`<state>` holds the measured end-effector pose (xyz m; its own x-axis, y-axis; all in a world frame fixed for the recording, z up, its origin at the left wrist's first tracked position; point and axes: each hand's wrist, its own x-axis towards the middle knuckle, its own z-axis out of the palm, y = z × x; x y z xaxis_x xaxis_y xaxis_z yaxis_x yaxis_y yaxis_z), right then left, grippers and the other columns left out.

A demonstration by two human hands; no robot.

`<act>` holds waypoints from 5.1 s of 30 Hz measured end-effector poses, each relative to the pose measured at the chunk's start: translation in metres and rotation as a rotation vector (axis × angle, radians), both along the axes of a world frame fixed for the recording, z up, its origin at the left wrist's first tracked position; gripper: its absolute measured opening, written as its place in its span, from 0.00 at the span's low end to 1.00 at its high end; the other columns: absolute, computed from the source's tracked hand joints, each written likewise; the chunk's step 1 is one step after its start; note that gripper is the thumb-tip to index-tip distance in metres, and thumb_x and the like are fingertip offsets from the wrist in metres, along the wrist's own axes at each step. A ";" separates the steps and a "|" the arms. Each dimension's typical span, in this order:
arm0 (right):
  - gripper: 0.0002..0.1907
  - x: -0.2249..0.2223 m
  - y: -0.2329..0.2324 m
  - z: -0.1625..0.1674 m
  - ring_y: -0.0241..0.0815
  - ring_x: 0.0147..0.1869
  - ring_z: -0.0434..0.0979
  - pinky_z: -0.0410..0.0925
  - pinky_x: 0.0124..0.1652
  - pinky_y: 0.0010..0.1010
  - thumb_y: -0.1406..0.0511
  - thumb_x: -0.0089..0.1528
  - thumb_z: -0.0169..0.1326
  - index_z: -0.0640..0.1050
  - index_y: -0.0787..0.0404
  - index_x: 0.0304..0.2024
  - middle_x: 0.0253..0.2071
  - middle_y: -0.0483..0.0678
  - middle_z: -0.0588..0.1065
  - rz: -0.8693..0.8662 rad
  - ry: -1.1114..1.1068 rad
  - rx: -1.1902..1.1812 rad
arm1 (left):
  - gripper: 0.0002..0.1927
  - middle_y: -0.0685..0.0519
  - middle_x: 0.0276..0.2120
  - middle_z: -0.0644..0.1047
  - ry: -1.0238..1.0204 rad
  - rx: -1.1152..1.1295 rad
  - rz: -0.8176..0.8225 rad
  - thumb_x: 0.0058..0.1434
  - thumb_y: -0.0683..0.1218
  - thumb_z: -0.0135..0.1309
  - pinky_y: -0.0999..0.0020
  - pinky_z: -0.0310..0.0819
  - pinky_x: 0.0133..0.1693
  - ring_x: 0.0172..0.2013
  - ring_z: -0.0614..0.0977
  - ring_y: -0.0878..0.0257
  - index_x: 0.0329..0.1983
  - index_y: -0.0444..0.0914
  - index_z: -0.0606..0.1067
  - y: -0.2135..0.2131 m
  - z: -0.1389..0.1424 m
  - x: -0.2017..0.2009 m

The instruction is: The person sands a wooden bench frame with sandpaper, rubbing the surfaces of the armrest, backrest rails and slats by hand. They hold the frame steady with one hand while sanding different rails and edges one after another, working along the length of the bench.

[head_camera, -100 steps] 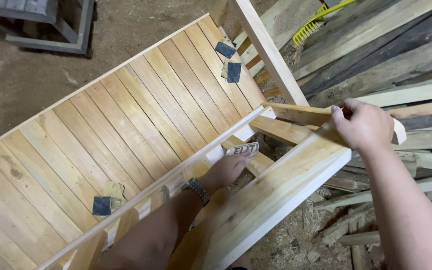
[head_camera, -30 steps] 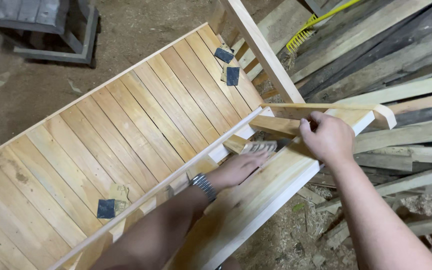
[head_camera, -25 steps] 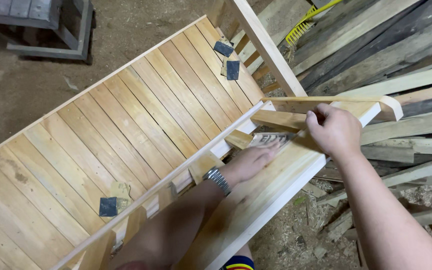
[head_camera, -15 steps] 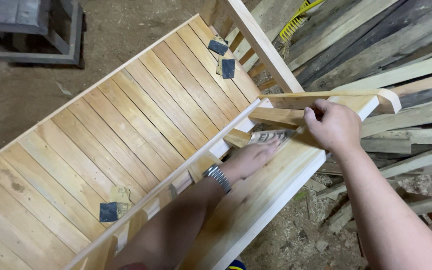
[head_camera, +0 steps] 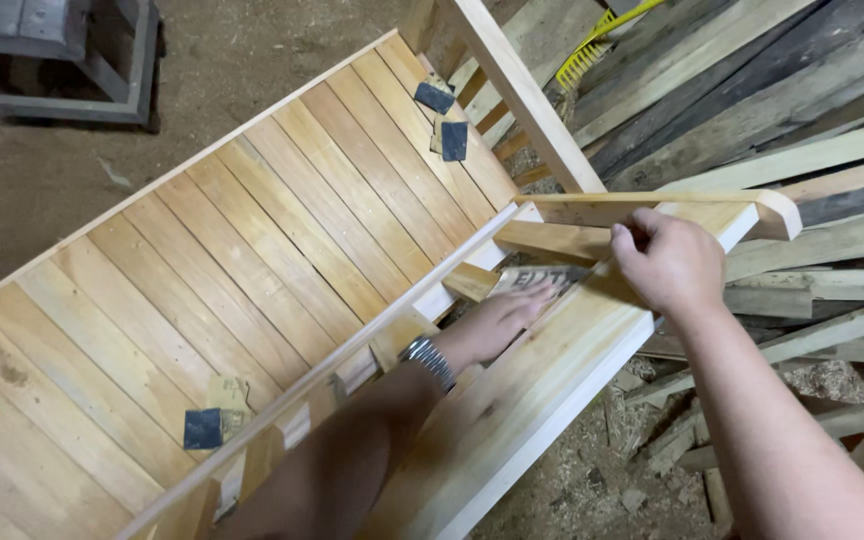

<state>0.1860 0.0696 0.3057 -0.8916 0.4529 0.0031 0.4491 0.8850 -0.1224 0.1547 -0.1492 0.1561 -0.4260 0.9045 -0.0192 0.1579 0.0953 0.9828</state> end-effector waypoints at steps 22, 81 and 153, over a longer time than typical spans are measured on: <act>0.17 0.011 -0.001 0.005 0.56 0.40 0.82 0.73 0.42 0.46 0.51 0.64 0.53 0.84 0.52 0.45 0.35 0.51 0.82 -0.030 -0.061 0.024 | 0.33 0.50 0.79 0.34 -0.080 -0.423 0.021 0.72 0.63 0.20 0.46 0.25 0.72 0.77 0.35 0.46 0.79 0.55 0.40 0.036 -0.096 -0.007; 0.15 0.024 -0.001 0.028 0.53 0.37 0.82 0.73 0.38 0.41 0.56 0.59 0.52 0.84 0.53 0.43 0.37 0.50 0.82 0.262 -0.071 -0.053 | 0.22 0.45 0.63 0.71 0.278 0.174 0.120 0.77 0.49 0.30 0.51 0.51 0.71 0.68 0.67 0.51 0.63 0.35 0.69 0.030 -0.076 0.002; 0.13 0.028 -0.001 0.024 0.50 0.34 0.81 0.72 0.37 0.38 0.58 0.61 0.55 0.85 0.52 0.45 0.37 0.50 0.81 0.239 0.024 -0.061 | 0.19 0.42 0.47 0.76 0.533 -0.622 -0.096 0.55 0.38 0.55 0.54 0.77 0.44 0.43 0.81 0.47 0.51 0.34 0.75 -0.009 -0.041 -0.081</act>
<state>0.2140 0.0682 0.3294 -0.9734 0.2291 0.0051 0.2241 0.9565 -0.1870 0.0733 -0.1583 0.1146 -0.4406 0.8284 -0.3459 0.6234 0.5596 0.5461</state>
